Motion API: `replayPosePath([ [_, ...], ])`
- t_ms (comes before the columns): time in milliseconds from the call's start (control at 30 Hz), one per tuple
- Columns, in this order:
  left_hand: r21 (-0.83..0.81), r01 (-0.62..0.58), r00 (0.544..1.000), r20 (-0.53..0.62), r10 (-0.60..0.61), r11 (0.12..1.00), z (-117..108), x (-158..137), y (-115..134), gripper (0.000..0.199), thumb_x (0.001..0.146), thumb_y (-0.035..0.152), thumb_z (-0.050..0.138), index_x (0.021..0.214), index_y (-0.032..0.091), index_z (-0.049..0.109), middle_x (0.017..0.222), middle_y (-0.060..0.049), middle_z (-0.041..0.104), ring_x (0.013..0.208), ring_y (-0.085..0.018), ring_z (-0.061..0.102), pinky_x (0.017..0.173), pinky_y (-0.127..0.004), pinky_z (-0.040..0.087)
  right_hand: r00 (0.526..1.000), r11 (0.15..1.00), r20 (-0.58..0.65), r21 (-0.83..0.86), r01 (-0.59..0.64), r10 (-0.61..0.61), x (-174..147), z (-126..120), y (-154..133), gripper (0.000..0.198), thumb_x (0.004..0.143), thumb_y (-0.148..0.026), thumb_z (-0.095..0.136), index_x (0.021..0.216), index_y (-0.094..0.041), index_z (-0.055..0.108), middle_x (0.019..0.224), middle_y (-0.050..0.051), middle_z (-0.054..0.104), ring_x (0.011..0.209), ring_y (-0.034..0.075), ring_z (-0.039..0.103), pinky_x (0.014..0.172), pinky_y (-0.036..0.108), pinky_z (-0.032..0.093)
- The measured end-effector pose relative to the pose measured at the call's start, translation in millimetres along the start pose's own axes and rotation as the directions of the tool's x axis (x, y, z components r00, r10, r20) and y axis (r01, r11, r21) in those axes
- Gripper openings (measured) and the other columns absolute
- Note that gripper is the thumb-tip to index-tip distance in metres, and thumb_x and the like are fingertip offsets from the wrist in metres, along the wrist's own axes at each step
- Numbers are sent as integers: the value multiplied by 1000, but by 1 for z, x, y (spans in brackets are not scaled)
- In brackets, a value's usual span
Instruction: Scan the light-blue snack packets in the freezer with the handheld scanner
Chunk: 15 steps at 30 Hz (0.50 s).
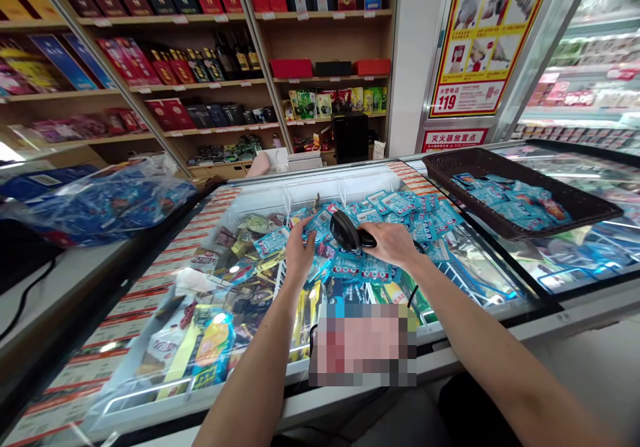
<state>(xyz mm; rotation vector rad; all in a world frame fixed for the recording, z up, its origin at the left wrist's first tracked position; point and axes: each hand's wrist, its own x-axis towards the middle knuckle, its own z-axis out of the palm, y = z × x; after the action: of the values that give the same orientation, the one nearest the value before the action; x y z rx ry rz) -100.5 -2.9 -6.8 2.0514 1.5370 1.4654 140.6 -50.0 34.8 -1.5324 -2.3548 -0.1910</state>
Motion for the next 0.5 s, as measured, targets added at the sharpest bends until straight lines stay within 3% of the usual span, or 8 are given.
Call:
replayPosePath([
  [500, 10, 3, 1000, 13, -3, 1000, 0, 0, -1, 40, 86, 34, 44, 125, 27, 48, 125, -6, 53, 109, -21, 52, 88, -34, 42, 1000, 1000, -15, -11, 26, -26, 0, 3, 2, 39, 87, -44, 47, 122, -27, 48, 105, 4, 66, 97, 19, 60, 74, 26, 40],
])
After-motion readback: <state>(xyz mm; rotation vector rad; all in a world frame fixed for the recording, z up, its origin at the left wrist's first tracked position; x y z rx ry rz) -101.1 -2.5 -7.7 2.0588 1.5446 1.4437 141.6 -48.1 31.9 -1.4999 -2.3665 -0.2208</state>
